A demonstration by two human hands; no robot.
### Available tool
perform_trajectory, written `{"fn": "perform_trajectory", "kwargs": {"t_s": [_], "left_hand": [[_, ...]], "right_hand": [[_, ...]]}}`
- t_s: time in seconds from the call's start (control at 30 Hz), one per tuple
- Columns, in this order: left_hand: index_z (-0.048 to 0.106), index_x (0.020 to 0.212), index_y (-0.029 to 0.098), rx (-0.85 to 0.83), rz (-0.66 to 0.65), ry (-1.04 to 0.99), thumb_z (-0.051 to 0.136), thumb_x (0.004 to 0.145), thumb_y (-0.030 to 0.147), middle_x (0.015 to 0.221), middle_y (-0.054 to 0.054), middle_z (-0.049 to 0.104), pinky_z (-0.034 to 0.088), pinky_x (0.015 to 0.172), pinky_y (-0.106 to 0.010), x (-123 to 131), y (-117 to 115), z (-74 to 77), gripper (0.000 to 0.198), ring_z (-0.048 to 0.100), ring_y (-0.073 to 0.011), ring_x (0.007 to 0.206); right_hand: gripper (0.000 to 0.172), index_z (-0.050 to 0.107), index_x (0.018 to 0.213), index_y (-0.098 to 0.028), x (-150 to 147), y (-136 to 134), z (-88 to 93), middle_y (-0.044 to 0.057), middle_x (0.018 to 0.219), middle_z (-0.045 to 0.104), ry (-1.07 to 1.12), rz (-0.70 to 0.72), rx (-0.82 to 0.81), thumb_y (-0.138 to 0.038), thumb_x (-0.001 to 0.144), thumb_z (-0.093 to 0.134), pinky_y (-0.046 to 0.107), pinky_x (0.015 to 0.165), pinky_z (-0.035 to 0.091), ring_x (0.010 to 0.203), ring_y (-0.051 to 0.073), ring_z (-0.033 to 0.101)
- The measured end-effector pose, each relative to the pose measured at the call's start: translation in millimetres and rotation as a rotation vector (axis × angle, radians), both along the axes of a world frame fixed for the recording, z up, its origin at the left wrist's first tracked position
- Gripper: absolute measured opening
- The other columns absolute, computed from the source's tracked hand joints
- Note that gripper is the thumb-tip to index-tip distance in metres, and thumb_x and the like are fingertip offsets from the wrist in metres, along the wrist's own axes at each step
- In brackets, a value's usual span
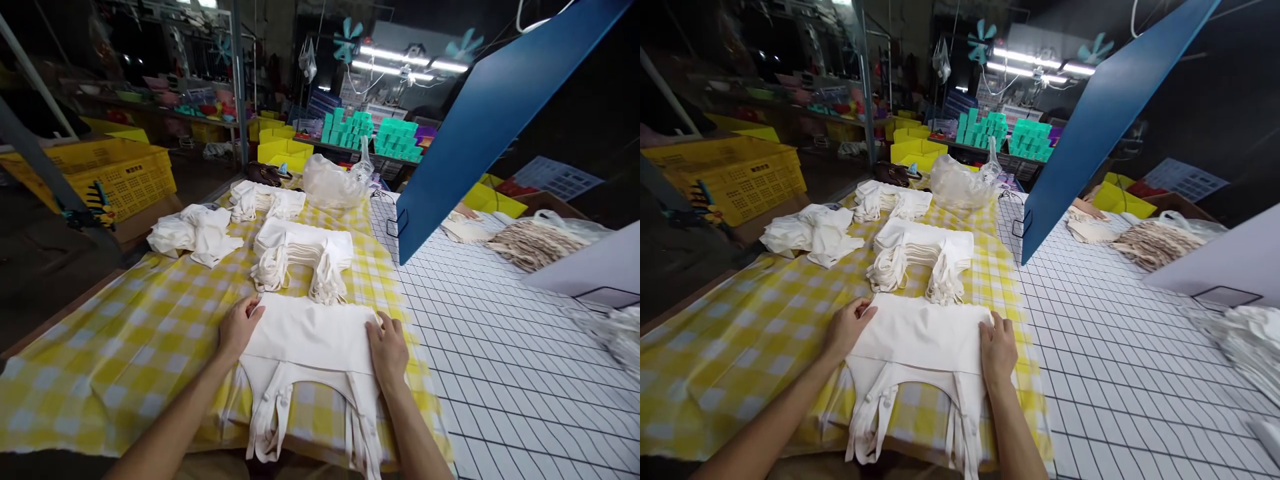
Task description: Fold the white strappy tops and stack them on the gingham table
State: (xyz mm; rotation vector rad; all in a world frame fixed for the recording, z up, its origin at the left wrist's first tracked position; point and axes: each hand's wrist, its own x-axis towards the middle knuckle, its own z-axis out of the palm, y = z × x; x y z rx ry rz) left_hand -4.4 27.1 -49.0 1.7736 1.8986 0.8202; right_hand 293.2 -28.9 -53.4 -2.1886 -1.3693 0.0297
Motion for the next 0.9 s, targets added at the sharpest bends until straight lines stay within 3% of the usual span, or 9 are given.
{"fn": "perform_trajectory", "kwargs": {"t_s": [0.47, 0.63, 0.77, 0.9], "left_hand": [[0.057, 0.08, 0.02, 0.041, 0.031, 0.032, 0.045, 0.081, 0.034, 0.066, -0.001, 0.061, 0.033, 0.053, -0.022, -0.9, -0.7, 0.7, 0.019, 0.054, -0.0151, 0.061], [0.06, 0.082, 0.019, -0.006, 0.006, 0.018, 0.047, 0.079, 0.037, 0.066, -0.001, 0.061, 0.033, 0.053, -0.021, 0.1, 0.9, 2.6, 0.023, 0.052, -0.0139, 0.058], [0.063, 0.077, 0.017, -0.008, 0.007, -0.038, 0.051, 0.075, 0.04, 0.061, 0.0, 0.058, 0.034, 0.054, -0.022, -2.1, 0.5, 3.0, 0.026, 0.049, -0.0132, 0.058], [0.061, 0.07, 0.016, 0.019, -0.032, -0.268, 0.052, 0.071, 0.044, 0.057, 0.002, 0.055, 0.036, 0.052, -0.022, -11.5, -1.3, 12.7, 0.03, 0.046, -0.012, 0.054]], "right_hand": [[0.034, 0.062, 0.087, -0.02, 2.1, -1.1, -2.5, 0.006, 0.087, 0.055, 0.08, 0.016, 0.071, -0.042, 0.084, 0.036, 0.027, 0.058, 0.037, 0.077, 0.018, 0.053], [0.034, 0.06, 0.085, -0.019, 3.6, 0.7, -2.5, 0.007, 0.092, 0.054, 0.11, 0.026, 0.025, -0.047, 0.08, 0.041, 0.029, 0.059, 0.038, 0.083, 0.021, 0.053], [0.035, 0.056, 0.075, -0.02, 2.8, -2.3, 11.1, 0.007, 0.086, 0.055, 0.145, 0.064, 0.12, -0.05, 0.079, 0.04, 0.031, 0.064, 0.039, 0.08, 0.021, 0.051], [0.034, 0.052, 0.069, -0.021, 5.4, -10.0, 41.4, 0.001, 0.066, 0.052, 0.335, 0.144, 0.163, -0.054, 0.076, 0.047, 0.028, 0.058, 0.038, 0.059, 0.015, 0.044]]}}
